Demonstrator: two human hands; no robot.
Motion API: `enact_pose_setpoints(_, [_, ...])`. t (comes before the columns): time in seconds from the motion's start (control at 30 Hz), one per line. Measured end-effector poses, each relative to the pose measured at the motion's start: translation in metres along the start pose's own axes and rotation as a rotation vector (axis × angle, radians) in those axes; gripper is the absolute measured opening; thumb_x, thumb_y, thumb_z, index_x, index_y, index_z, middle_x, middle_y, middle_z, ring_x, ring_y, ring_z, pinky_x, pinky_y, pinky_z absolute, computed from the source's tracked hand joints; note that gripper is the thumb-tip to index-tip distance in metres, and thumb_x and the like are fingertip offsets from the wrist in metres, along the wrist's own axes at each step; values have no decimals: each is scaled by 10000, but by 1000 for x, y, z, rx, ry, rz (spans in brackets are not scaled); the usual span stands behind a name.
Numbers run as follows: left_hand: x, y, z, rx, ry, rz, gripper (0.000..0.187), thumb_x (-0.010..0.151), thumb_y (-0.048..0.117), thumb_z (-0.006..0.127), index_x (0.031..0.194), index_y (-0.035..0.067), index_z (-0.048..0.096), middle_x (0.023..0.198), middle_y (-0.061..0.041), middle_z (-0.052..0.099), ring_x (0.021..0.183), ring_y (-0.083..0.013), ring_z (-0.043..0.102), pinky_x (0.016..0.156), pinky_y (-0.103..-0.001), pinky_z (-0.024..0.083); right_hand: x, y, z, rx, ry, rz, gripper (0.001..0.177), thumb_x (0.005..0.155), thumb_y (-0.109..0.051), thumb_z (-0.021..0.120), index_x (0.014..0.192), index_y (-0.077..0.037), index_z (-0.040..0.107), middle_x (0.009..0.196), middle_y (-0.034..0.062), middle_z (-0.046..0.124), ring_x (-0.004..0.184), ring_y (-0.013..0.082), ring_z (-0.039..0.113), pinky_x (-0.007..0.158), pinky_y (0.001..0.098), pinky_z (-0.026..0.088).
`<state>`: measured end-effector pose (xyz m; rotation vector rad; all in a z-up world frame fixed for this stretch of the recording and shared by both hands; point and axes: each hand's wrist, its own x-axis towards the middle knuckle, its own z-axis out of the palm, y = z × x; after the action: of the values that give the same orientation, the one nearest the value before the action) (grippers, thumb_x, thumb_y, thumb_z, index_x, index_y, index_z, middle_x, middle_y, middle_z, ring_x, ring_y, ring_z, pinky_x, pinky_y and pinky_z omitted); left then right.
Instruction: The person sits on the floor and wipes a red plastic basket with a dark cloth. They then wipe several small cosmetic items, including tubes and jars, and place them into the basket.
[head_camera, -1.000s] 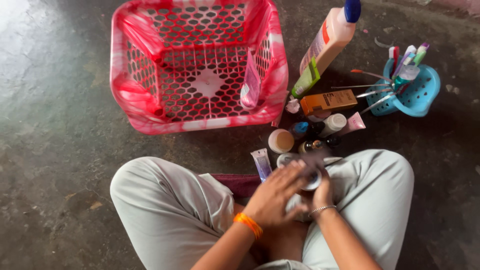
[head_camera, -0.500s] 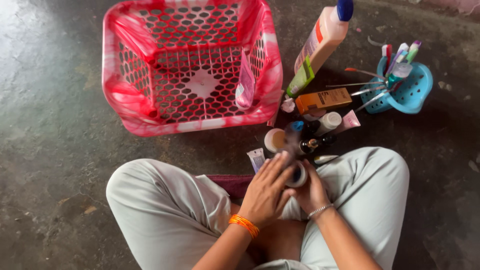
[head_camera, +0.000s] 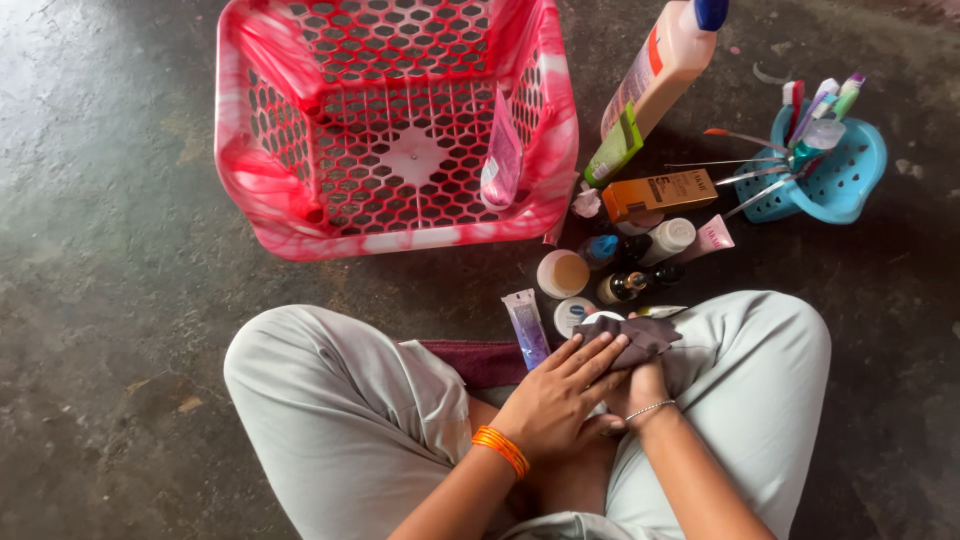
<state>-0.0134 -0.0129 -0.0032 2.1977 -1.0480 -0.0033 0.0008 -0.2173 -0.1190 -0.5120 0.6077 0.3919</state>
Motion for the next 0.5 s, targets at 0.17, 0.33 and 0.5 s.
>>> enact_pose_setpoints(0.17, [6,-12,2,-48,151,-249,526,1017,369,545,1417,30,585,1603,-220,429,1512,-376,385,1244,-485,289,-6,-1,21,-38,38,-40,501,1001,-520,483,1242,-105,627,1182,63,702,1054,234,665,879,392,533])
enact_pose_setpoints(0.33, [5,-24,-12,-229,493,-599,479,1042,232,542,1453,-14,546,1555,-292,437,1448,-451,410,1190,-512,331,-27,-2,51,-179,4,-91,448,1020,-491,566,1204,-91,648,1098,73,716,954,230,665,772,388,538])
enact_pose_setpoints(0.5, [6,-5,-28,-141,336,-199,437,956,218,600,1341,12,609,1525,-232,505,1458,-403,446,1234,-525,302,-21,3,51,-75,-232,-53,408,1054,-397,535,1339,-116,611,1207,40,703,980,171,671,699,344,521])
